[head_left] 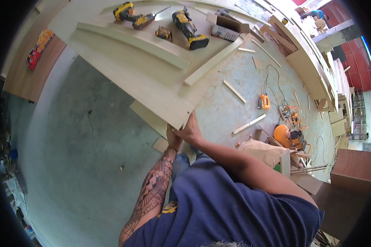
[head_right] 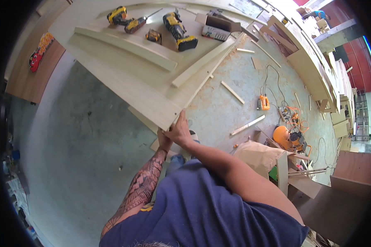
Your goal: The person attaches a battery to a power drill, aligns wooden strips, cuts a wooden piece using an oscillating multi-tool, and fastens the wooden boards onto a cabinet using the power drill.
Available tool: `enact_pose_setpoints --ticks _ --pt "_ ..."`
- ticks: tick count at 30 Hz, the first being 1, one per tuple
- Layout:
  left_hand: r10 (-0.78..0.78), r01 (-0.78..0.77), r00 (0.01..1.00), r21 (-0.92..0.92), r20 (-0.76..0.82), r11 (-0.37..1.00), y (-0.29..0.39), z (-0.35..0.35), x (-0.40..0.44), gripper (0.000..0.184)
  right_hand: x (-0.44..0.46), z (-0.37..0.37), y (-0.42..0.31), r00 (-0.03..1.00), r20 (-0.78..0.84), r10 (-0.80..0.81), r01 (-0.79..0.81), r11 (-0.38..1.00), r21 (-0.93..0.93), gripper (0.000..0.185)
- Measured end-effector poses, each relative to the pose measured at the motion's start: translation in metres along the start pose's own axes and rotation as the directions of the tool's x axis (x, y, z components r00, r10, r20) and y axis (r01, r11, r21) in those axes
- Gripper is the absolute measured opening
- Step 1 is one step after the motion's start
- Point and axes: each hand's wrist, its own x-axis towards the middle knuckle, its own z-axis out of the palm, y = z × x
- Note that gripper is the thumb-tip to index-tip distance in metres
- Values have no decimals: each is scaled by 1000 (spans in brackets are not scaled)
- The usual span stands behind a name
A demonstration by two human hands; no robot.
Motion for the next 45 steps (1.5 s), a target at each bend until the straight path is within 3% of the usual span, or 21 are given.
enact_pose_setpoints --ticks 3,4,6,7,8,10,11,13,15,17,21,24,25,27,29,31,33,36,40,43,45 --pt "97 -101 995 486 32 868 -5 -18 0 43 1 3 -2 995 -69 -68 74 993 91 138" --pt "125 -114 992 657 31 745 -6 -26 2 43 -1 7 1 997 -68 -42 43 999 21 139" --pt "141 -208 975 925 170 318 19 -11 -13 54 -1 13 12 999 -34 32 -36 993 -109 142" --pt "141 -214 974 928 178 306 36 -2 -20 54 -3 13 14 999 -42 29 -33 995 -97 142" --pt "31 -181 983 982 179 62 57 5 -24 60 -4 12 15 999 -27 44 -47 992 -115 142" --pt "15 -126 992 984 129 -126 97 11 -29 69 -4 15 20 999 0 36 -36 993 -109 143" --pt "101 -100 989 993 106 -59 119 9 -32 73 -5 19 26 999 -4 40 -40 997 -67 142" --pt "433 -6 887 935 -159 355 165 -25 -28 72 -5 21 32 997 19 79 -80 996 37 141" --pt "656 43 735 977 -172 208 240 15 -6 67 -4 21 28 997 31 76 -78 996 44 141" --pt "713 -111 689 991 130 -74 301 72 33 61 -3 25 28 999 -32 -9 10 999 32 142" --pt "520 -289 759 919 391 -270 358 212 139 48 -8 29 32 997 -59 -55 58 998 39 143" --pt "226 -503 799 825 557 -258 303 352 197 43 -12 25 30 997 -67 -25 30 997 71 144" --pt "94 -577 789 785 607 -225 277 386 217 41 -11 26 29 999 -49 -22 27 994 109 144" --pt "-140 -778 612 563 778 -278 220 440 263 36 -10 25 28 997 -70 -15 23 992 122 143" --pt "-259 -814 573 504 777 -290 165 468 310 34 -10 24 26 996 -84 -22 32 992 120 142" --pt "-423 -787 610 446 670 -427 118 471 369 31 -10 23 27 999 -50 -21 24 998 59 140" --pt "-572 -673 720 197 392 -713 95 503 379 30 -10 31 37 994 -52 -92 90 995 -42 141" --pt "-524 -601 765 125 374 -789 79 504 394 31 -11 36 40 991 -114 -67 58 995 -78 140" --pt "-520 -656 708 175 478 -734 68 498 403 27 -16 43 52 995 -75 -60 48 987 -153 138" --pt "-555 -694 704 263 442 -670 79 506 397 27 -12 25 18 996 -41 81 -86 983 -160 134" --pt "-589 -730 673 275 448 -626 89 509 402 27 -15 26 16 982 75 175 -146 945 -294 116"
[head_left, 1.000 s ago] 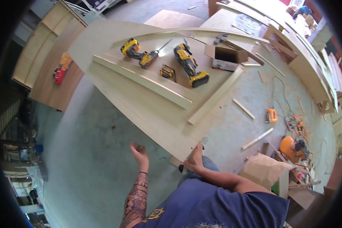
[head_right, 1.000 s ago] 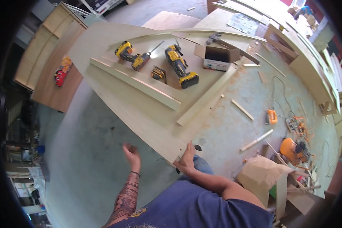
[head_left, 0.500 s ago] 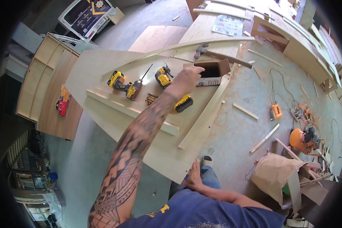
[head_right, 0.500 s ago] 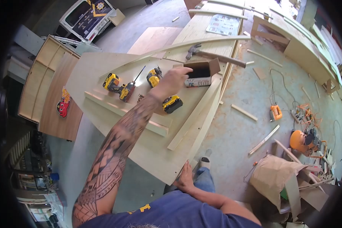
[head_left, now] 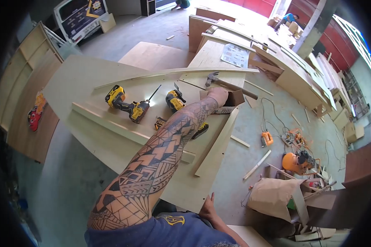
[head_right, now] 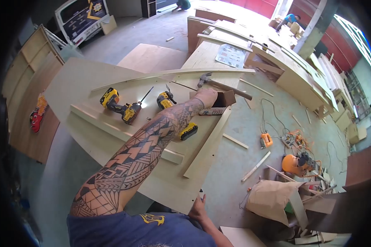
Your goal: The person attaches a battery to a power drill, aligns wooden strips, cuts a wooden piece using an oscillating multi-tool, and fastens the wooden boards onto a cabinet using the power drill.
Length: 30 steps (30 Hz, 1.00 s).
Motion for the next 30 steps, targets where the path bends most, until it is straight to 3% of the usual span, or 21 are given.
enact_pose_setpoints --ticks 1,3,5,7,10,11,13,15,18,20,21,23,27,29,30 --pt "4 -4 1000 -39 -12 999 -6 1 0 30 -1 -2 -4 1000 -7 15 -15 1000 -8 116" --pt "17 -18 1000 -80 -22 997 -21 15 7 32 -8 -6 -10 999 -46 -14 13 999 -34 96" --pt "126 -182 969 -265 -214 947 -38 30 23 33 -7 -10 -14 999 -45 -4 3 1000 -18 92" --pt "98 -254 911 -357 -400 899 -65 6 15 29 -7 -2 -9 996 -81 -39 35 998 -52 90" --pt "-102 -259 802 -495 -589 829 -156 -19 -2 18 -10 3 -7 988 -151 -45 47 999 12 86" --pt "-126 -211 808 -482 -576 851 -196 -26 -7 22 -11 2 -7 990 -138 -20 21 1000 4 84" --pt "-249 99 921 -439 -299 893 -270 -23 -26 29 -12 -4 -13 995 -98 25 -27 1000 -11 84" --pt "-178 118 948 -226 -263 967 -324 -3 -43 32 -12 -6 -16 996 -59 68 -70 997 -36 84" --pt "-246 195 949 -243 -198 950 -365 28 -48 35 -10 -8 -20 995 -68 71 -77 994 -76 84" --pt "-400 308 886 -348 -236 886 -366 40 -59 28 -11 -16 -27 993 -32 117 -119 992 -43 84" --pt "-401 310 886 -347 -231 885 -361 36 -63 28 -11 -14 -25 993 -29 119 -120 992 -41 84" --pt "-178 162 982 -187 -70 969 -347 26 -67 25 -10 -10 -22 995 -26 93 -95 992 -82 83" --pt "-26 23 1000 -178 -16 984 -293 6 -95 25 -14 -5 -13 992 -17 128 -129 990 -48 82" --pt "-29 35 999 195 -37 980 -260 -3 -116 22 -13 -5 -14 990 25 139 -136 985 -106 81" --pt "-30 37 999 197 -36 980 -263 5 -118 22 -12 -5 -16 989 38 141 -136 983 -124 81"
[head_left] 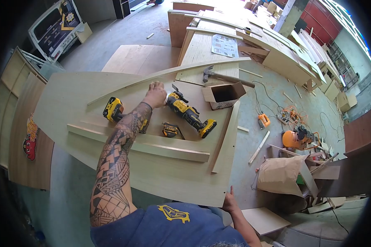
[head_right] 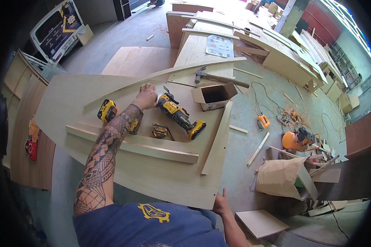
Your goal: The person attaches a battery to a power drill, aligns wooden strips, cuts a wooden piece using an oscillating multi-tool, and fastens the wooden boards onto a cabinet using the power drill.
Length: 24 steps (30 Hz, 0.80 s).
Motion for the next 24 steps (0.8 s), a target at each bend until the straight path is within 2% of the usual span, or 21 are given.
enact_pose_setpoints --ticks 2,4,6,7,9,10,12,13,15,16,18,20,21,23,24 --pt "15 -17 996 -19 -92 1000 -3 27 5 23 -2 -4 -4 997 -75 1 4 998 61 82" --pt "16 -22 997 -72 -76 997 -6 36 4 24 -2 -9 -10 994 -106 -4 12 997 78 78" --pt "-68 40 989 -202 -131 979 -7 43 2 23 0 -9 -9 991 -131 -10 22 996 90 74" --pt "-71 43 989 -202 -131 979 -9 46 4 23 0 -5 -7 989 -150 -4 20 994 106 75" --pt "46 -58 998 -284 -47 957 -13 48 5 27 0 -4 -8 986 -164 2 20 992 127 76" --pt "44 -55 998 -284 -44 957 -14 50 2 27 -2 -4 -7 994 -113 10 2 995 101 79" --pt "42 -25 997 -230 68 973 -9 36 -7 27 -2 -8 -5 998 -64 19 -14 997 73 83" --pt "41 -24 997 -229 69 973 -8 35 -10 27 -2 -8 -5 999 -30 36 -34 997 72 83" --pt "99 -102 994 -101 -34 990 -9 34 -13 22 1 -4 -7 999 0 54 -54 996 71 82" --pt "102 -105 994 -103 -39 989 -14 33 -7 22 -1 -3 -6 999 -34 33 -31 998 54 82" --pt "-53 4 988 -319 -145 948 -40 32 13 17 -2 -3 -3 998 -65 19 -17 999 35 82" --pt "-213 96 971 -642 -107 761 -68 8 24 14 -2 -1 -2 998 -52 29 -27 999 32 83" --pt "-214 99 971 -643 -104 760 -75 4 30 14 -3 -2 -3 998 -45 31 -30 999 31 83" --pt "-295 228 954 -768 53 599 -87 -1 41 18 -4 -3 -6 996 -90 7 -5 1000 22 82" --pt "-294 228 954 -766 53 601 -90 0 46 18 -4 -2 -5 996 -90 8 -6 1000 24 82"
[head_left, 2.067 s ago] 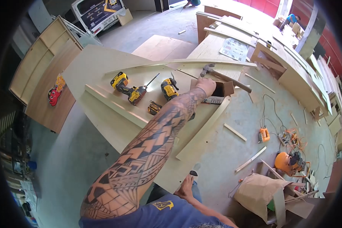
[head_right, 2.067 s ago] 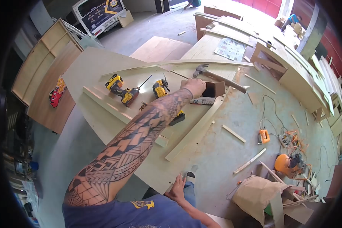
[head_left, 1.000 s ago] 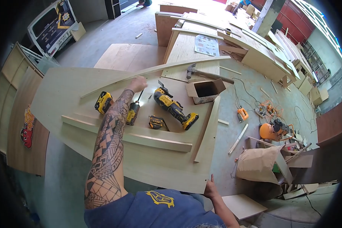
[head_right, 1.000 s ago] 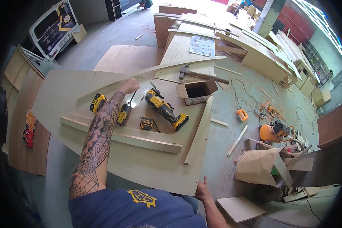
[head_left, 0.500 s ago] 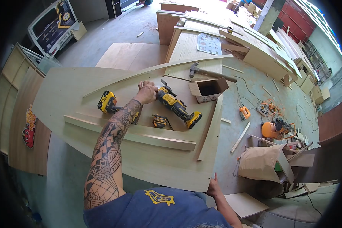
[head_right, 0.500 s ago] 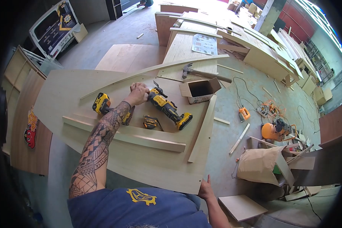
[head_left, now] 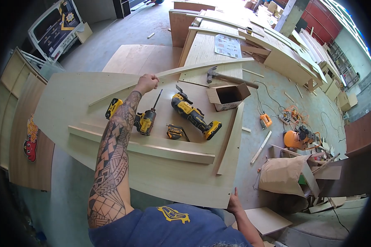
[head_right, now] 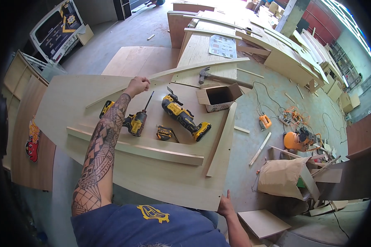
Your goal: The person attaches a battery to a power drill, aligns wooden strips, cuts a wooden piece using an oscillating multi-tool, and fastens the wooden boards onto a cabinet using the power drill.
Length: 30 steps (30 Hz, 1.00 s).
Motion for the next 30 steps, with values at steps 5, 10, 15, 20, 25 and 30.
enact_pose_setpoints --ticks 5,10,15,20,25,30 --pt "-82 99 986 -120 142 988 -17 19 20 24 -1 -5 -2 999 40 23 -24 1000 18 80" --pt "11 -12 1000 43 24 999 -27 40 35 27 0 -12 -9 997 59 49 -52 997 51 80" --pt "-65 54 993 109 102 993 -25 44 41 25 2 -8 -6 999 31 23 -24 999 45 80" --pt "-188 168 961 109 203 980 -14 41 43 22 1 -9 -8 998 48 35 -36 999 30 81" --pt "-121 59 962 251 243 966 -3 39 39 23 1 -7 -5 996 75 45 -48 998 34 83" --pt "-155 79 953 279 261 957 -10 40 45 23 1 -7 -4 995 92 47 -49 999 16 83"
